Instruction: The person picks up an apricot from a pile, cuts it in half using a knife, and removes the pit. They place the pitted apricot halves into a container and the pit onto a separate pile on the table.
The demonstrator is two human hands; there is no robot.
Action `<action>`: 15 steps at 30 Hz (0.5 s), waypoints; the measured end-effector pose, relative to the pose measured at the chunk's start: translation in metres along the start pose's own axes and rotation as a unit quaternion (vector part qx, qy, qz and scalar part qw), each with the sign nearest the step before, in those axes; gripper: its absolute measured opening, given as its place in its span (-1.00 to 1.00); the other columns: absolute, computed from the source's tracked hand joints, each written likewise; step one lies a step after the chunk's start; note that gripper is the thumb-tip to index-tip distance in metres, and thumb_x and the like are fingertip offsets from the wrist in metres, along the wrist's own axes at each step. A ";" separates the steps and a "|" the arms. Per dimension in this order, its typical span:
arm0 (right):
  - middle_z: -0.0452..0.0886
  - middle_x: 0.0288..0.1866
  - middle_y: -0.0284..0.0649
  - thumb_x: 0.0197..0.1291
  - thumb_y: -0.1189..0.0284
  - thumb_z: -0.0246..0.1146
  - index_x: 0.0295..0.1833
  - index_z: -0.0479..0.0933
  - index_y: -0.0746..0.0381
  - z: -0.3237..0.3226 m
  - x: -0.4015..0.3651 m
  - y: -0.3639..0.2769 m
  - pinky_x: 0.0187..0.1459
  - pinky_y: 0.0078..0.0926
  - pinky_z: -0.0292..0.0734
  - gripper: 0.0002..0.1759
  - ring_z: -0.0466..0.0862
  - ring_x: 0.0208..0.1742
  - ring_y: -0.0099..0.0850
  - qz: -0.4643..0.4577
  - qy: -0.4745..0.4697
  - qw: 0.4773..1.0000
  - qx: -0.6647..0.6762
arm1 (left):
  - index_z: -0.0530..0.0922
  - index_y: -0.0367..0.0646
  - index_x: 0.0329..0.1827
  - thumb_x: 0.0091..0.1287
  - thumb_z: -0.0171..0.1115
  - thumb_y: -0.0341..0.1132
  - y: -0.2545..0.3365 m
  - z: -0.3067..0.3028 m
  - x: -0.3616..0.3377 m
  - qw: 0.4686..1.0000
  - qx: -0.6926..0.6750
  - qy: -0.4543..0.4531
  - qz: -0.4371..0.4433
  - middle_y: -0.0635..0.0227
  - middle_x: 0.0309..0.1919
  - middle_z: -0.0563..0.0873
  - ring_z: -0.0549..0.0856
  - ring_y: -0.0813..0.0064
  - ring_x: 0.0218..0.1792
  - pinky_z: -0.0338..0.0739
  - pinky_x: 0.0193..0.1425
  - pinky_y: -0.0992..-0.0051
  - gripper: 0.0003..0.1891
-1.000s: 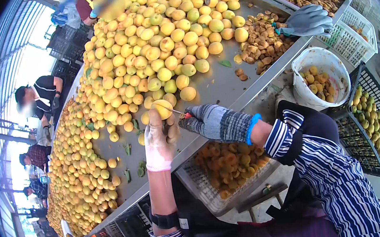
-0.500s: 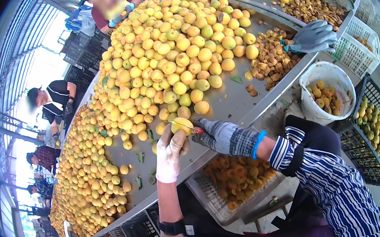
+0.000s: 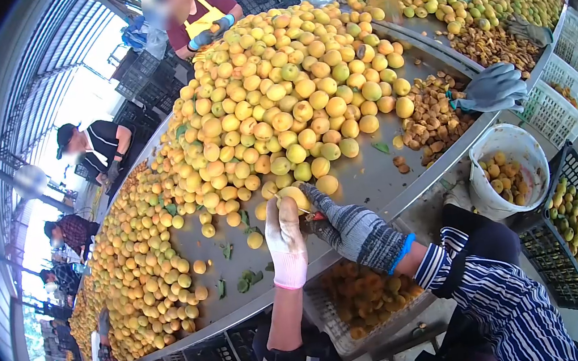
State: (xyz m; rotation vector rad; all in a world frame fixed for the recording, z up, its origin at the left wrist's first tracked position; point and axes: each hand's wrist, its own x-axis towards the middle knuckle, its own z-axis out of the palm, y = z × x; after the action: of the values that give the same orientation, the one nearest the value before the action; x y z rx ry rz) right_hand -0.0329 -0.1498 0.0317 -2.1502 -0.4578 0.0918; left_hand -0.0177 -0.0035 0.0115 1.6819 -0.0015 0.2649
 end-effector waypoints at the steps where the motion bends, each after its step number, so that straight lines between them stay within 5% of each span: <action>1: 0.62 -0.28 0.07 0.29 0.31 0.10 0.47 -0.02 0.15 0.007 0.001 0.006 -0.24 -0.24 0.56 -0.30 0.65 -0.29 -0.04 -0.039 0.034 0.998 0.035 | 0.39 -0.31 0.02 0.43 0.02 -0.04 0.002 0.000 0.000 0.999 0.036 0.007 0.038 0.28 -0.28 0.53 0.47 0.53 -0.28 0.43 -0.17 0.55 -0.57; 6: 0.64 -0.22 0.00 0.32 0.31 0.11 0.47 0.04 0.13 0.023 0.009 0.017 -0.20 -0.36 0.55 -0.34 0.68 -0.30 -0.20 -0.131 0.124 0.976 0.121 | 0.39 -0.30 0.05 0.44 0.00 -0.05 -0.005 0.003 0.003 0.987 0.081 0.043 0.132 0.27 -0.28 0.55 0.48 0.52 -0.31 0.44 -0.20 0.53 -0.57; 8: 0.50 -0.42 -0.45 0.34 0.28 0.12 0.47 0.08 0.12 0.010 0.005 0.002 -0.43 -0.62 0.40 -0.35 0.44 -0.46 -0.69 0.072 -0.018 0.956 0.285 | 0.39 -0.30 0.06 0.44 -0.01 -0.06 -0.006 0.001 0.004 0.986 0.102 0.048 0.125 0.27 -0.33 0.56 0.49 0.51 -0.36 0.46 -0.23 0.51 -0.58; 10: 0.40 -0.48 -0.50 0.35 0.28 0.11 0.48 0.08 0.09 0.008 0.005 -0.001 -0.48 -0.72 0.31 -0.36 0.34 -0.52 -0.73 0.104 -0.032 0.938 0.329 | 0.39 -0.29 0.03 0.45 -0.03 -0.05 -0.006 0.002 0.003 0.985 0.112 0.045 0.122 0.21 -0.38 0.57 0.53 0.41 -0.39 0.47 -0.24 0.46 -0.59; 13: 0.40 -0.51 -0.51 0.34 0.27 0.12 0.47 0.09 0.07 0.008 0.003 0.002 -0.52 -0.71 0.28 -0.36 0.34 -0.54 -0.71 0.131 -0.057 0.878 0.458 | 0.38 -0.26 0.01 0.44 -0.06 -0.06 -0.012 0.000 0.004 0.953 0.226 0.057 0.192 -0.03 -0.35 0.59 0.60 -0.01 -0.34 0.49 -0.24 0.31 -0.61; 15: 0.42 -0.49 -0.50 0.32 0.30 0.15 0.46 0.12 0.09 0.008 0.004 0.003 -0.55 -0.71 0.23 -0.36 0.30 -0.56 -0.71 0.141 -0.060 0.835 0.529 | 0.35 -0.26 0.04 0.43 -0.06 -0.08 -0.018 0.000 0.005 0.938 0.261 0.057 0.221 -0.07 -0.35 0.59 0.60 -0.08 -0.32 0.49 -0.23 0.26 -0.62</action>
State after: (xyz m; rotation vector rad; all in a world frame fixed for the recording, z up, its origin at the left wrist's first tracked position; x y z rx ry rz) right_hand -0.0307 -0.1437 0.0247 -1.0874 -0.0847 0.5224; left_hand -0.0100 -0.0002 -0.0056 2.1822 -0.2434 0.7541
